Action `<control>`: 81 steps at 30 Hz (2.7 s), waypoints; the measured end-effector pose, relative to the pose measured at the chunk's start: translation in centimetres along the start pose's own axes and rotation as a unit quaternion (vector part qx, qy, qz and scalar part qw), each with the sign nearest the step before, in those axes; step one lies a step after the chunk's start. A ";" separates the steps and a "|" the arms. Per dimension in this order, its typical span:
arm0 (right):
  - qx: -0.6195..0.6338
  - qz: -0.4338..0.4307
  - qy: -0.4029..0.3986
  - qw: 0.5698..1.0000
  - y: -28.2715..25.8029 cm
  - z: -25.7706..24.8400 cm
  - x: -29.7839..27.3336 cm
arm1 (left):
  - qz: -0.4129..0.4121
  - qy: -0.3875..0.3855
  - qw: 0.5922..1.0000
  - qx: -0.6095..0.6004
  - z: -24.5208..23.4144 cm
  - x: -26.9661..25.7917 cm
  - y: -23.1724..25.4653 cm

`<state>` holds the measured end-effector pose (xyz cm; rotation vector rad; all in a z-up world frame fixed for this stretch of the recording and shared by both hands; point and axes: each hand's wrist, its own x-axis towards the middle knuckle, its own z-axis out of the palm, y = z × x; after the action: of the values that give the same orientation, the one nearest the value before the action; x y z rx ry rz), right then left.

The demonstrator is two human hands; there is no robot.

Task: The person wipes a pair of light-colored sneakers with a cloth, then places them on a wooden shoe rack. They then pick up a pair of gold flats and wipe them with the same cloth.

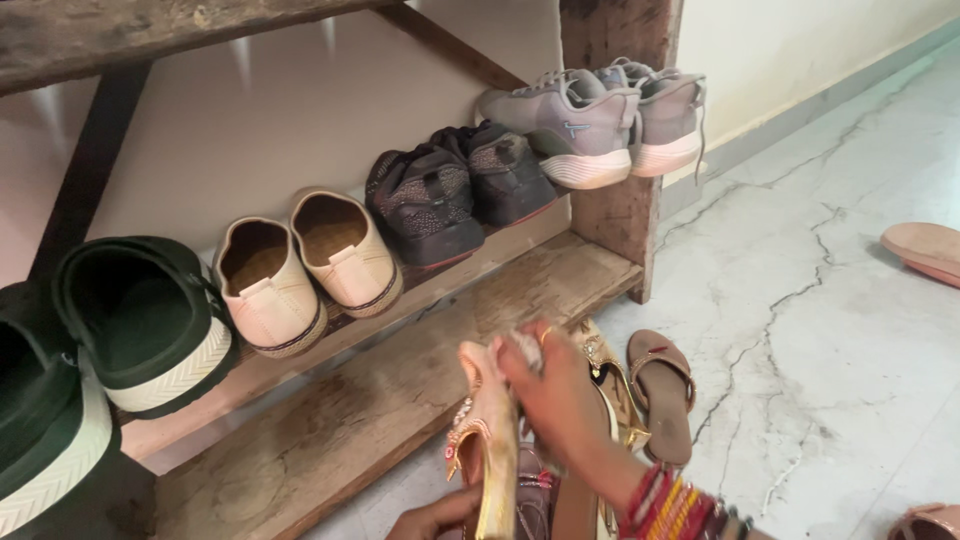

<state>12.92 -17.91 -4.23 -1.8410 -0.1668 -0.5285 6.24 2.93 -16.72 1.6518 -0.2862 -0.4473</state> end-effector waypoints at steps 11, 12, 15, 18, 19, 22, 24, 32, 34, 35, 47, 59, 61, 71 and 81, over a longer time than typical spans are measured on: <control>-0.032 0.035 -0.220 0.974 -1.5 3.5 -8.5 | -0.083 0.234 0.964 -0.098 -4.1 -1.7 1.0; -0.026 0.014 -0.221 0.975 -1.6 3.6 -8.6 | -0.111 0.262 0.954 -0.092 -4.2 -1.9 0.7; -0.028 -0.008 -0.240 0.970 -1.9 4.6 -9.0 | -0.053 0.263 0.938 -0.218 -4.8 -2.5 0.6; -0.056 0.062 -0.290 0.953 -1.1 6.2 -9.3 | -0.070 0.344 0.932 -0.089 -6.0 -3.0 0.7; -0.056 0.090 -0.306 0.946 -0.4 6.7 -9.4 | -0.082 0.365 0.923 -0.089 -6.3 -3.2 0.5; -0.067 0.025 -0.324 0.943 1.7 8.1 -10.5 | -0.120 0.425 0.897 -0.018 -6.7 -3.7 -0.6; -0.036 -0.030 -0.296 0.954 2.5 8.9 -11.2 | -0.139 0.459 0.869 0.125 -6.2 -3.5 -1.3; 0.113 0.116 -0.163 0.973 0.4 7.6 -6.8 | -0.099 0.339 0.925 -0.136 -1.6 -1.1 1.3; 0.126 0.108 -0.167 0.972 -0.5 6.3 -6.5 | -0.080 0.340 0.918 -0.190 -0.9 -0.9 3.1; 0.133 0.103 -0.170 0.971 -0.8 5.7 -6.6 | -0.070 0.356 0.903 -0.231 -0.9 -1.0 4.0; 0.070 -0.278 -0.190 0.939 -3.9 2.8 -12.5 | 0.050 0.441 0.735 -0.513 -2.1 -2.8 6.5; -0.156 -0.205 -0.141 0.956 -10.0 1.6 -8.1 | 0.065 0.439 0.772 -0.454 4.5 -3.5 10.2; -0.137 -0.205 -0.120 0.962 -9.8 1.7 -7.3 | 0.055 0.445 0.773 -0.449 5.4 -3.0 10.4; -0.065 -0.321 -0.088 0.941 -9.2 2.2 -11.6 | 0.075 0.473 0.721 -0.501 0.6 -5.1 10.5; -0.190 -0.197 -0.092 0.957 -11.3 2.3 -7.2 | 0.078 0.337 0.769 -0.538 4.4 -3.6 11.0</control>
<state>2.99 -10.92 1.84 -2.2481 -0.6031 -0.6992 1.89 -0.86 -5.80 0.5437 0.3461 0.1553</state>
